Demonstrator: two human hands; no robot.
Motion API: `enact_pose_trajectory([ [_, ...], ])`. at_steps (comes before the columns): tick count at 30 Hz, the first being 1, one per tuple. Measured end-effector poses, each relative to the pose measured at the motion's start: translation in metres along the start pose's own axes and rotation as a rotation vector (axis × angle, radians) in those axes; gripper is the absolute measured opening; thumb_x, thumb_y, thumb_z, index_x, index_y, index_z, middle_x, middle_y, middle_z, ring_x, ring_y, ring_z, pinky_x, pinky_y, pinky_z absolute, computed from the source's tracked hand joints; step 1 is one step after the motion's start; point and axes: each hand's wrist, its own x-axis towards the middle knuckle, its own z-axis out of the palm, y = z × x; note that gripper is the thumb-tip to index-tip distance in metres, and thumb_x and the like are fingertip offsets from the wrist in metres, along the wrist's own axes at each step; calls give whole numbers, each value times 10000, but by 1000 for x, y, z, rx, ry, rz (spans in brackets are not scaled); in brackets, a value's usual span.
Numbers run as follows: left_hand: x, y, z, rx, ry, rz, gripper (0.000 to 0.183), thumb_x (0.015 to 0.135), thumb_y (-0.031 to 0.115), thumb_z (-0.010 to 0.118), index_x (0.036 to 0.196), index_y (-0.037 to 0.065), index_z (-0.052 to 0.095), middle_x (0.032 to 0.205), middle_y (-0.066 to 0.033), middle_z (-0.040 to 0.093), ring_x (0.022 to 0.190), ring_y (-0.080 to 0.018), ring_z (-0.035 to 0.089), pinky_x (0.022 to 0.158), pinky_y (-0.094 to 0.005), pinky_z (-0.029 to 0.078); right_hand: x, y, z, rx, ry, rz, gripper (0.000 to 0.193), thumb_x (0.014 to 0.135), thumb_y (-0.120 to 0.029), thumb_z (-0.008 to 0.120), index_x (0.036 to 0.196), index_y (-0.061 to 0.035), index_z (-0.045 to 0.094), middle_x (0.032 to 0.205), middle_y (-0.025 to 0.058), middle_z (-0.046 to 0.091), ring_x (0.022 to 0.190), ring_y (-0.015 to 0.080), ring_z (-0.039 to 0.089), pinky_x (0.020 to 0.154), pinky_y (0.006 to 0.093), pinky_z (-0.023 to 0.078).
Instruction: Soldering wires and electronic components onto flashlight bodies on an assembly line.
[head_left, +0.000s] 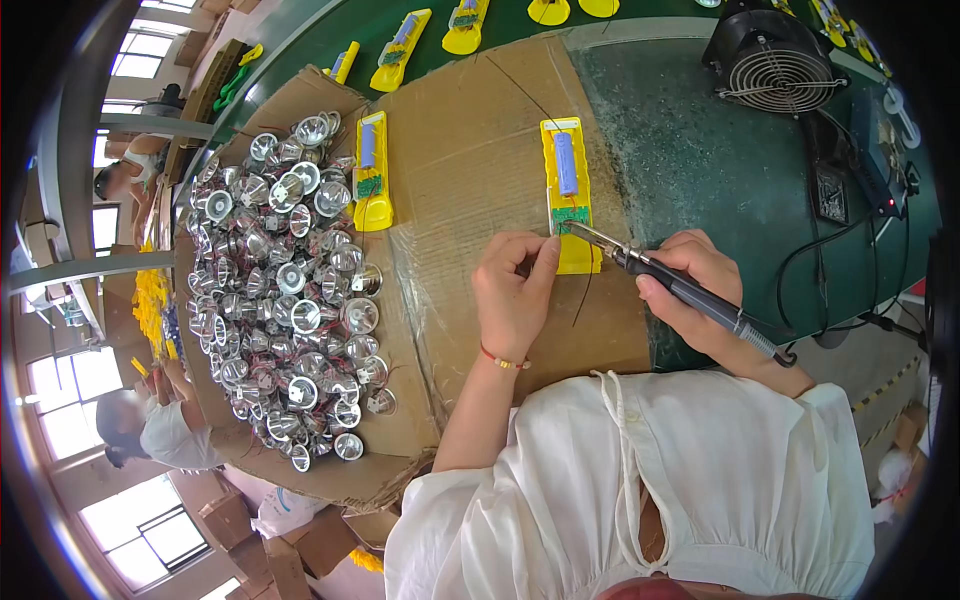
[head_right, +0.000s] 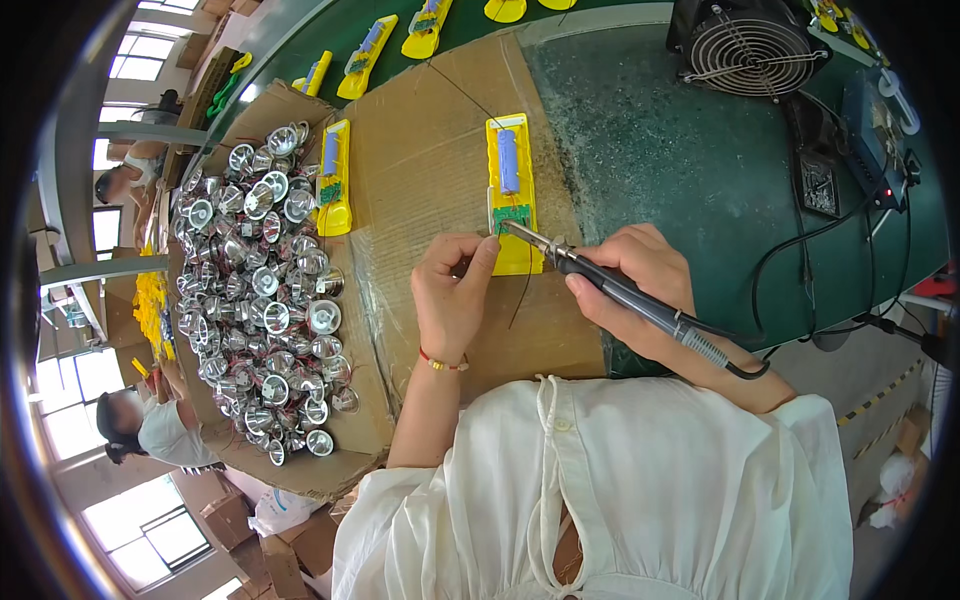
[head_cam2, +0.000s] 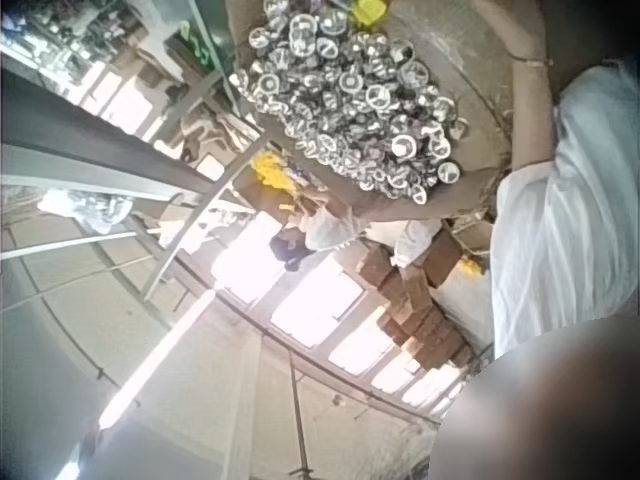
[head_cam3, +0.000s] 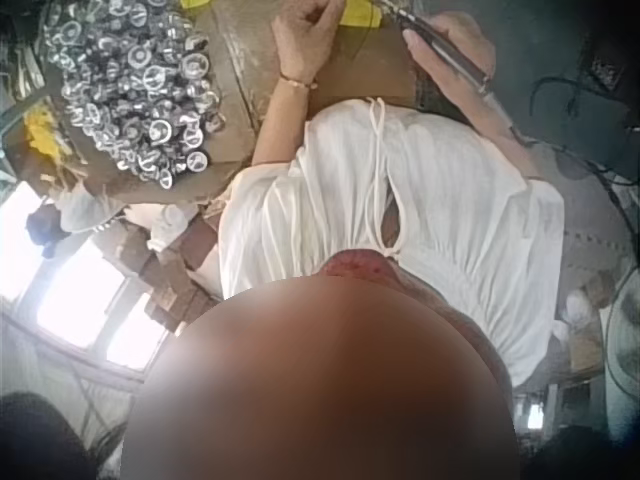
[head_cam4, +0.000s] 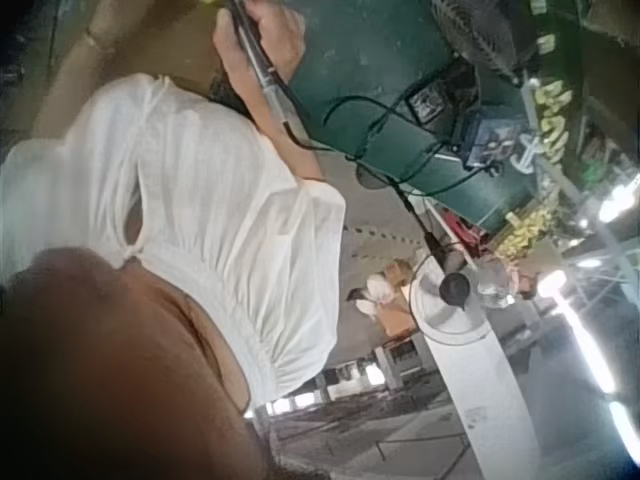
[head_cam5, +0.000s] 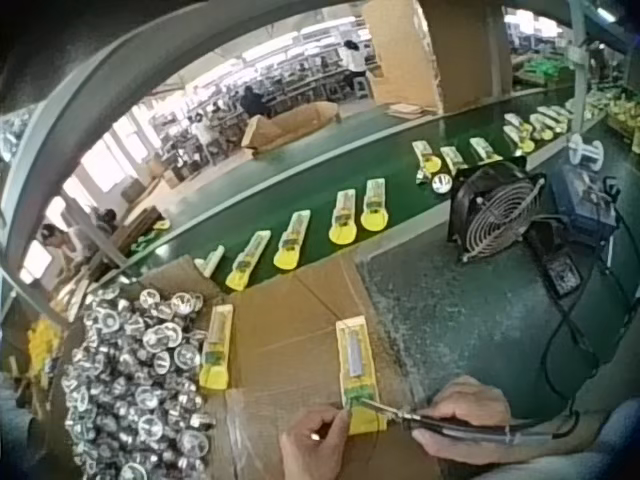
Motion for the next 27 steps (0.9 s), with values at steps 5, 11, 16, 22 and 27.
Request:
enact_pose_trajectory([
  [5,2,-2,-3,5,14,16,93,777,65,658,762,-22,630,742,-90,592,573,-139,525,532,-255,427,9,-2,6,-175,-55,-254,237,628,-15,709,831,-3,586,716,93,597,627,238,556,645,357,440],
  [11,2,-6,1,-14,28,16,92,774,65,658,764,-23,634,747,-95,596,582,-149,536,543,-261,435,5,-1,10,-264,-35,-343,276,599,0,720,846,-8,598,717,91,599,644,236,575,673,371,450],
  [16,3,-3,2,-25,21,-8,93,777,67,658,775,-25,641,745,-96,595,583,-146,544,545,-257,443,2,2,8,-277,-21,-351,273,608,15,713,854,-8,596,730,87,603,656,241,575,671,366,449],
  [22,4,0,2,-45,17,-38,101,787,68,655,779,-32,640,744,-95,593,586,-132,548,548,-246,450,-1,3,1,-192,1,-220,263,644,20,706,877,3,587,764,111,605,683,251,572,646,341,438],
  [27,4,0,3,-65,15,-54,106,789,69,655,778,-35,639,745,-95,593,588,-128,549,548,-242,450,-1,2,1,-147,-26,-178,249,659,22,700,877,1,583,772,114,604,682,250,571,644,329,433],
])
